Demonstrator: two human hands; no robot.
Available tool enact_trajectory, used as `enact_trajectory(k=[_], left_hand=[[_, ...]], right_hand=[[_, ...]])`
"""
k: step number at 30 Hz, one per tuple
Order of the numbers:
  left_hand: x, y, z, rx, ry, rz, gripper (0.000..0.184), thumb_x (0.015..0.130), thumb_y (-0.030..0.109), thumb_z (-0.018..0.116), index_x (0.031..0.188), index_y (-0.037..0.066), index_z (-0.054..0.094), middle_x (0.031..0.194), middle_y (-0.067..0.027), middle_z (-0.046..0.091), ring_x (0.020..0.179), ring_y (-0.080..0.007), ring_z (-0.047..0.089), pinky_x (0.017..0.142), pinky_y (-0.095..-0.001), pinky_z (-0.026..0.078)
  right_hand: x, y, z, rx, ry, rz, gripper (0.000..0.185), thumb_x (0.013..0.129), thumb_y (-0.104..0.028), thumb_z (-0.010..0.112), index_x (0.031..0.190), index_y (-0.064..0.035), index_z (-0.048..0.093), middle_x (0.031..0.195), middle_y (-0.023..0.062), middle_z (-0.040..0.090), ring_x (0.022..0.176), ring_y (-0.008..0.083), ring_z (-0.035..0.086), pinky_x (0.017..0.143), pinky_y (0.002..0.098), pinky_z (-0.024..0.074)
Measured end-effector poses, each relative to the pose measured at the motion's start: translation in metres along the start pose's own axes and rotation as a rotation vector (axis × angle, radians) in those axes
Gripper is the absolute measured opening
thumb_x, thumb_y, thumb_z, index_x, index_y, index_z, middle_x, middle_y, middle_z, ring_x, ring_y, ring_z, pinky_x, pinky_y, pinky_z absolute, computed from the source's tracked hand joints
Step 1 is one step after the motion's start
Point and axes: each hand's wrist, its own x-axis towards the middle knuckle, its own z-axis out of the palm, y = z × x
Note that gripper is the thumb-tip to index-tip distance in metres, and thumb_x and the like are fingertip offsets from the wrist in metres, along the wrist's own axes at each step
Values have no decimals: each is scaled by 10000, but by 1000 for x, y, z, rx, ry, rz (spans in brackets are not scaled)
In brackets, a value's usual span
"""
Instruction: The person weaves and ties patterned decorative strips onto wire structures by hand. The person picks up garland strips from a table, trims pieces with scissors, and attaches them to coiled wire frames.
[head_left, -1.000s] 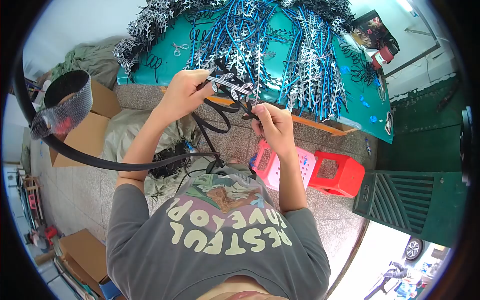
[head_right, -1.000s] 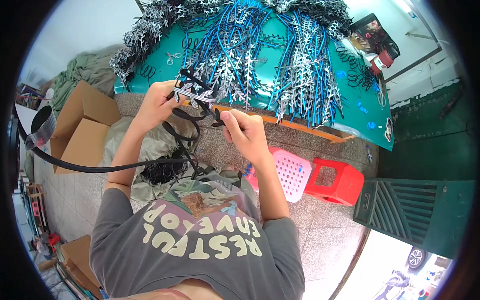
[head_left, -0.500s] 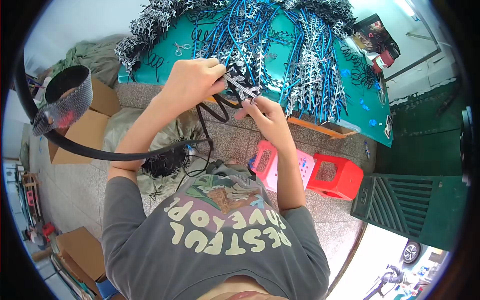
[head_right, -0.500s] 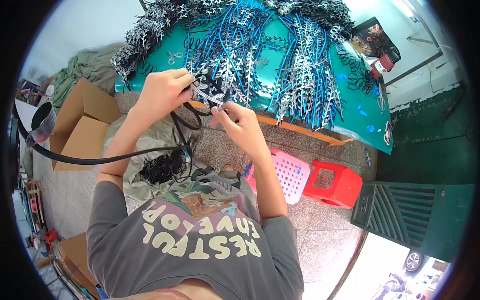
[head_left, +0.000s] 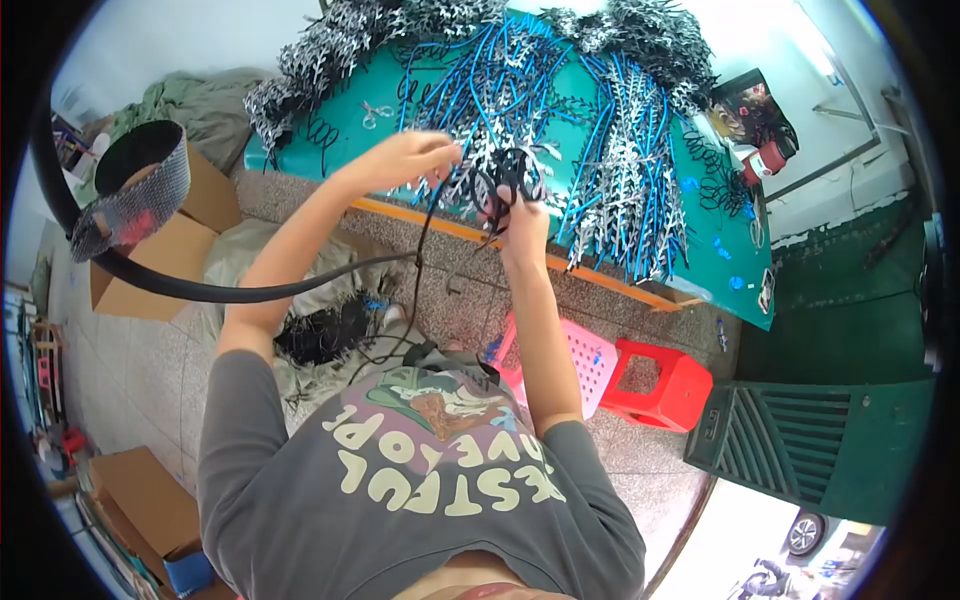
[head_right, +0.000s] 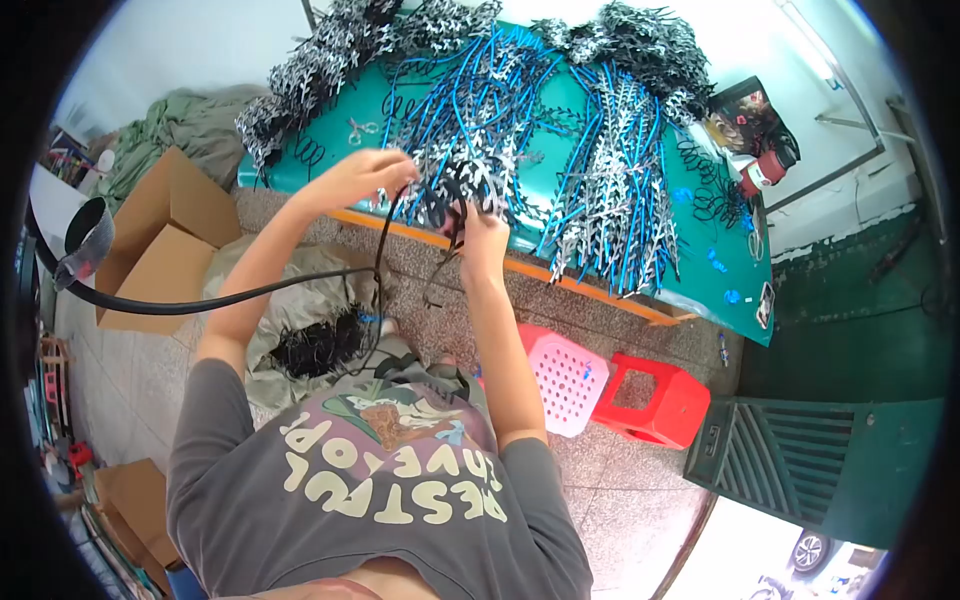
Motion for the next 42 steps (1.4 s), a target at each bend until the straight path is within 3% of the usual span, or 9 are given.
enact_trajectory(k=[6, 9, 12, 17, 22, 25, 32, 36, 42], left_hand=[[30, -27, 9, -340, -23, -76, 378, 922, 385, 415, 954, 52, 591, 803, -31, 597, 677, -107, 580, 555, -235, 467], [50, -39, 11, -416, -74, -165, 373, 918, 372, 423, 950, 37, 586, 801, -42, 602, 643, -117, 578, 542, -233, 465], [53, -55, 10, -600, -510, -263, 406, 900, 421, 441, 975, 53, 595, 781, -31, 600, 645, -111, 585, 558, -224, 471], [28, -47, -3, -833, -759, -187, 367, 889, 392, 483, 958, 50, 599, 747, -20, 598, 600, -103, 561, 543, -224, 457], [13, -41, -2, -391, -519, -107, 313, 876, 327, 524, 962, 34, 590, 734, 0, 596, 609, -94, 539, 552, -230, 439], [5, -40, 2, -231, -514, -3, 295, 872, 290, 536, 988, 22, 578, 742, -2, 600, 637, -89, 542, 579, -227, 441], [-47, -18, -9, -797, -73, 19, 253, 876, 223, 549, 989, -2, 583, 877, -50, 614, 822, -121, 597, 753, -239, 487], [-51, -34, 0, -698, 51, 153, 264, 881, 201, 549, 1046, -5, 556, 975, -61, 598, 889, -136, 592, 807, -255, 480], [-52, -36, -9, -802, -45, -36, 280, 885, 193, 551, 1079, -8, 537, 977, -64, 595, 906, -130, 583, 805, -255, 478]], right_hand=[[35, 22, -6, 614, -137, 155, 172, 834, -172, 559, 818, -4, 596, 683, 73, 593, 564, 178, 558, 521, 309, 474], [38, 35, -12, 514, -138, 199, 169, 825, -173, 567, 856, -8, 589, 678, 71, 588, 583, 178, 567, 517, 299, 476], [34, 28, -5, 335, -142, 163, 164, 819, -158, 573, 891, -12, 589, 687, 67, 591, 598, 169, 574, 518, 285, 477], [-7, -4, 13, -39, -158, -45, 139, 816, -92, 569, 922, -12, 611, 739, 54, 618, 602, 127, 577, 532, 249, 465], [-25, -26, 17, -522, -381, -189, 119, 824, -29, 548, 904, -9, 634, 779, 37, 637, 616, 87, 580, 558, 219, 444], [-29, -22, 22, -443, -376, -270, 114, 832, -37, 541, 883, -5, 637, 720, 15, 617, 581, 74, 552, 527, 215, 415], [-40, -21, 13, -166, -611, -265, 145, 865, -77, 534, 833, 14, 643, 582, -14, 534, 467, 52, 433, 438, 216, 324], [-62, -44, 22, -203, -634, -147, 191, 883, -110, 532, 802, 22, 644, 535, -22, 492, 429, 37, 378, 404, 205, 274], [-69, -60, 24, -359, -563, -243, 222, 888, -123, 540, 765, 23, 653, 514, -18, 491, 431, 15, 397, 383, 183, 253]])
